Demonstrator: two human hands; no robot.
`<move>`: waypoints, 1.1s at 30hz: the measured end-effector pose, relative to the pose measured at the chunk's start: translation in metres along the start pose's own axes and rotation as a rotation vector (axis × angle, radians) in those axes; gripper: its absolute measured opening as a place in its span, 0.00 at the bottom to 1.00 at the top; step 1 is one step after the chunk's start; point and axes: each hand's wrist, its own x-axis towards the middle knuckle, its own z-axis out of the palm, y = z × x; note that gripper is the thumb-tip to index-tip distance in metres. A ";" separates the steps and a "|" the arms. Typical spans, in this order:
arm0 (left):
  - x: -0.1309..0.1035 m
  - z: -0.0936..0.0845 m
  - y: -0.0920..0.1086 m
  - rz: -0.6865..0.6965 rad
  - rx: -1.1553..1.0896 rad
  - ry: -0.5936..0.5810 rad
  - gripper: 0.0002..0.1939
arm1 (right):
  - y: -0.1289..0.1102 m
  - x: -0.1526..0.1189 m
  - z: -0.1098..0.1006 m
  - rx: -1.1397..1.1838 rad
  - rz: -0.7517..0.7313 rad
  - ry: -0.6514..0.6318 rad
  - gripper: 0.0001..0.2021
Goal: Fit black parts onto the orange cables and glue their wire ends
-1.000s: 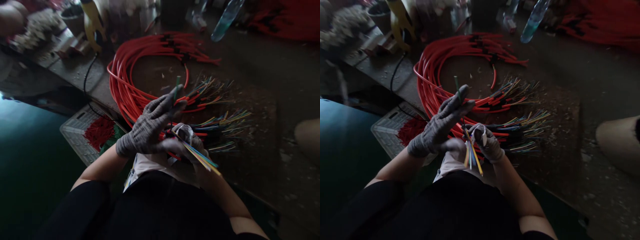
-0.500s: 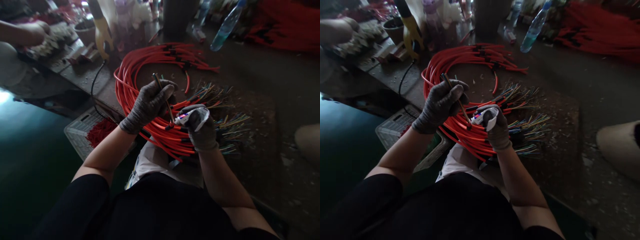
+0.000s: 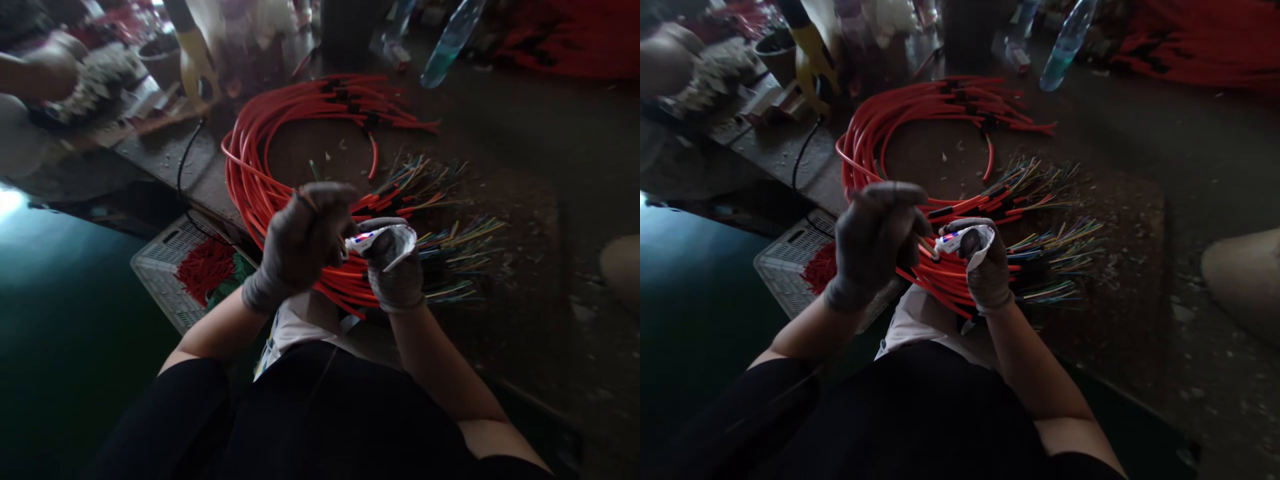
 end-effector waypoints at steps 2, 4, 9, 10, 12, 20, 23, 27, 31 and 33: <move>-0.024 0.011 0.009 0.151 0.092 -0.215 0.12 | -0.009 -0.006 -0.017 0.063 0.046 -0.123 0.10; -0.044 0.024 0.012 0.344 0.163 -0.413 0.11 | -0.017 -0.010 -0.034 0.070 0.087 -0.261 0.12; -0.059 0.048 0.005 0.762 0.423 -0.532 0.11 | -0.025 -0.006 -0.045 0.041 0.103 -0.448 0.16; -0.059 0.050 0.004 0.758 0.444 -0.525 0.11 | -0.026 -0.004 -0.043 0.036 0.097 -0.493 0.15; -0.059 0.050 0.003 0.772 0.464 -0.517 0.11 | -0.027 0.001 -0.040 -0.002 0.078 -0.617 0.13; -0.060 0.046 -0.001 0.641 0.469 -0.497 0.12 | -0.015 -0.009 -0.046 0.045 0.138 -0.411 0.16; -0.056 0.041 0.000 0.651 0.459 -0.531 0.14 | -0.010 -0.024 -0.047 -0.033 0.121 -0.170 0.13; -0.043 0.031 0.004 0.544 0.362 -0.501 0.18 | -0.003 -0.032 -0.054 -0.108 0.060 -0.053 0.10; -0.026 0.023 -0.023 0.224 0.422 -0.418 0.24 | -0.009 -0.029 -0.067 -0.002 0.075 -0.147 0.19; -0.022 0.019 -0.048 0.104 0.627 -0.443 0.26 | -0.018 -0.026 -0.073 0.009 0.091 -0.153 0.22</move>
